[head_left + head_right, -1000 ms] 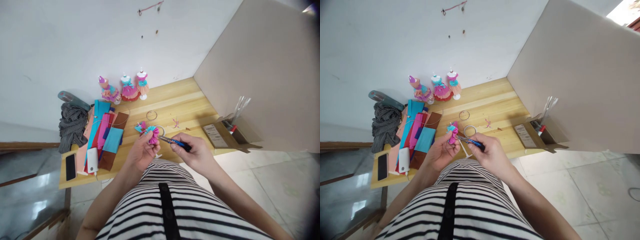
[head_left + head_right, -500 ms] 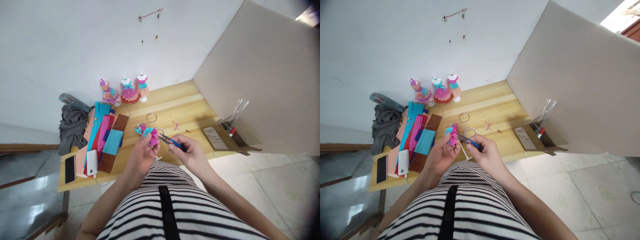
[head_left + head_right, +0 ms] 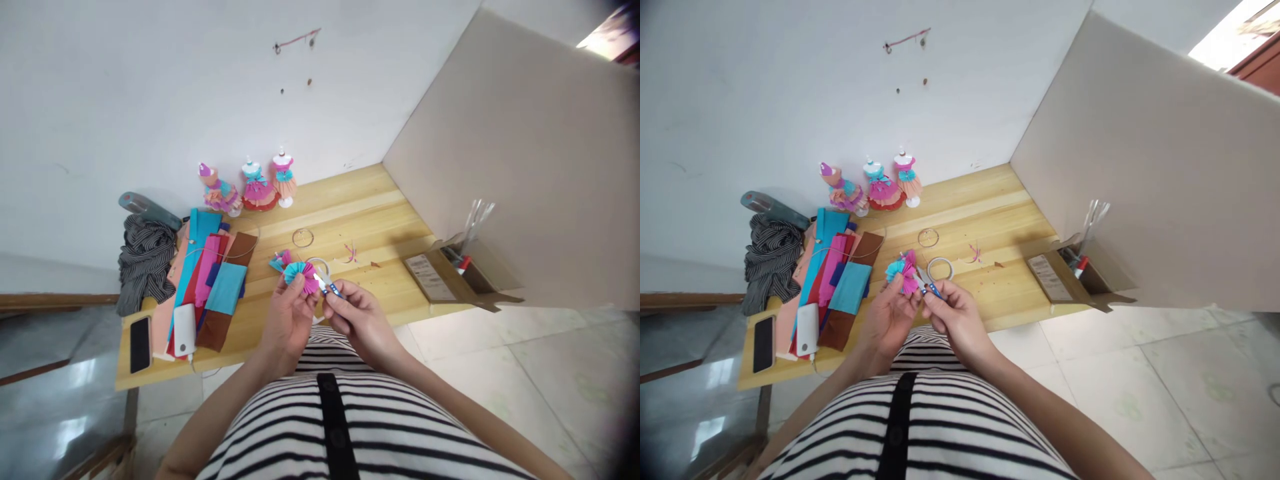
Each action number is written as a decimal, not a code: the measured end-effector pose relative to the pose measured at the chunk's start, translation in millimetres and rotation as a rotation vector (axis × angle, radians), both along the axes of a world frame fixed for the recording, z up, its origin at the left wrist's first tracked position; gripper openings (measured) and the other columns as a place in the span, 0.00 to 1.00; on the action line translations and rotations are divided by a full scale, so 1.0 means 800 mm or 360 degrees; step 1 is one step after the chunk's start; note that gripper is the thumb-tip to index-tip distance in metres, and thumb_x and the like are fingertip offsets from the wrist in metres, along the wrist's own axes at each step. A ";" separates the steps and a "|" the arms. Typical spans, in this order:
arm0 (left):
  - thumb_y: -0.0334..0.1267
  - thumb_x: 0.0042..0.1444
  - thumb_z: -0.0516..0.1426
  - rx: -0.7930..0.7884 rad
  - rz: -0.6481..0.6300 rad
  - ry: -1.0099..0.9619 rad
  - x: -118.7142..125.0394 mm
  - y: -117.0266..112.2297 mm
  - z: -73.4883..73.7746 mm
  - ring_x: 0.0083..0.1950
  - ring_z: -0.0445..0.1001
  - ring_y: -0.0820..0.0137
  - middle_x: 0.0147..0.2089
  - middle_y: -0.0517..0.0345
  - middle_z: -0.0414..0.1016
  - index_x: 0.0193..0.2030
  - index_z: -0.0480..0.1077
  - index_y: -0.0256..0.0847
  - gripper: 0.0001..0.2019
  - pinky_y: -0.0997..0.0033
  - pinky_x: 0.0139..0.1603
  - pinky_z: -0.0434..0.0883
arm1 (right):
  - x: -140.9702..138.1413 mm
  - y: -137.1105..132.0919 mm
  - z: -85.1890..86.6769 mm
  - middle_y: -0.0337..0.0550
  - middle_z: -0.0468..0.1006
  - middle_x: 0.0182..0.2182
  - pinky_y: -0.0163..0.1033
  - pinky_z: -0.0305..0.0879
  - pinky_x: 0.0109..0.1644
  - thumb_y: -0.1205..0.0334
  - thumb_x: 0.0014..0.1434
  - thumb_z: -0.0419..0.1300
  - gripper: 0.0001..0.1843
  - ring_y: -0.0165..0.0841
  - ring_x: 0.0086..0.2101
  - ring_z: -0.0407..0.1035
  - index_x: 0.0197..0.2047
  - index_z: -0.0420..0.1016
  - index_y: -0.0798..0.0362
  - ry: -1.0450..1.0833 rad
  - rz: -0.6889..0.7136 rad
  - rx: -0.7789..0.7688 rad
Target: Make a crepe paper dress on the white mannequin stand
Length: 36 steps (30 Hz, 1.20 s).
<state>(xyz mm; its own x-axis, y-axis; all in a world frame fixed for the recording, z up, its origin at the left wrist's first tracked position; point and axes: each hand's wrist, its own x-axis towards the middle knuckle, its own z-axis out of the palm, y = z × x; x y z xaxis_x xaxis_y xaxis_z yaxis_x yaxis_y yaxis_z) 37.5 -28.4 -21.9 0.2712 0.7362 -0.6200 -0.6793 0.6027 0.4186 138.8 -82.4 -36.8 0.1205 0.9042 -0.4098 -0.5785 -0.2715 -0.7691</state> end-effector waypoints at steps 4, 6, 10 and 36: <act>0.27 0.50 0.63 0.0087 0.0013 -0.0013 0.000 0.000 -0.008 0.32 0.74 0.77 0.35 0.63 0.77 0.33 0.71 0.41 0.07 0.77 0.36 0.69 | -0.006 0.002 0.000 0.32 0.68 0.19 0.32 0.34 0.18 0.52 0.49 0.69 0.18 0.18 0.14 0.45 0.25 0.65 0.53 0.0256 -0.0001 -0.0076; 0.27 0.49 0.64 0.0126 0.0014 -0.0006 0.000 0.000 -0.008 0.32 0.73 0.77 0.34 0.63 0.77 0.33 0.71 0.40 0.07 0.76 0.37 0.69 | -0.008 0.002 -0.001 0.32 0.69 0.18 0.32 0.34 0.18 0.52 0.48 0.69 0.19 0.18 0.13 0.45 0.25 0.65 0.54 0.0295 0.0007 -0.0084; 0.27 0.49 0.64 0.0181 0.0026 0.0067 0.000 0.000 -0.004 0.33 0.73 0.77 0.32 0.63 0.76 0.31 0.71 0.40 0.07 0.77 0.39 0.69 | -0.010 0.002 -0.001 0.33 0.70 0.18 0.31 0.33 0.18 0.52 0.48 0.69 0.19 0.18 0.13 0.47 0.26 0.66 0.54 0.0237 0.0072 -0.0057; 0.29 0.44 0.67 0.0255 0.0116 0.0209 0.004 0.002 -0.010 0.33 0.72 0.76 0.32 0.62 0.74 0.32 0.72 0.39 0.10 0.74 0.40 0.68 | -0.014 0.002 -0.006 0.32 0.70 0.19 0.29 0.37 0.17 0.51 0.47 0.70 0.20 0.17 0.13 0.50 0.27 0.66 0.55 0.0179 -0.0075 -0.0062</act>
<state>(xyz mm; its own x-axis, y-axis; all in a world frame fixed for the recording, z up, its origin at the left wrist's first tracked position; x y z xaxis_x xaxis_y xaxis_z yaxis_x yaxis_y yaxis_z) 40.5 -27.0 -30.2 0.1382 0.8428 -0.5202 -0.6520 0.4728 0.5928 127.6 -80.6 -41.9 0.1140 0.8818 -0.4577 -0.6734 -0.2701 -0.6882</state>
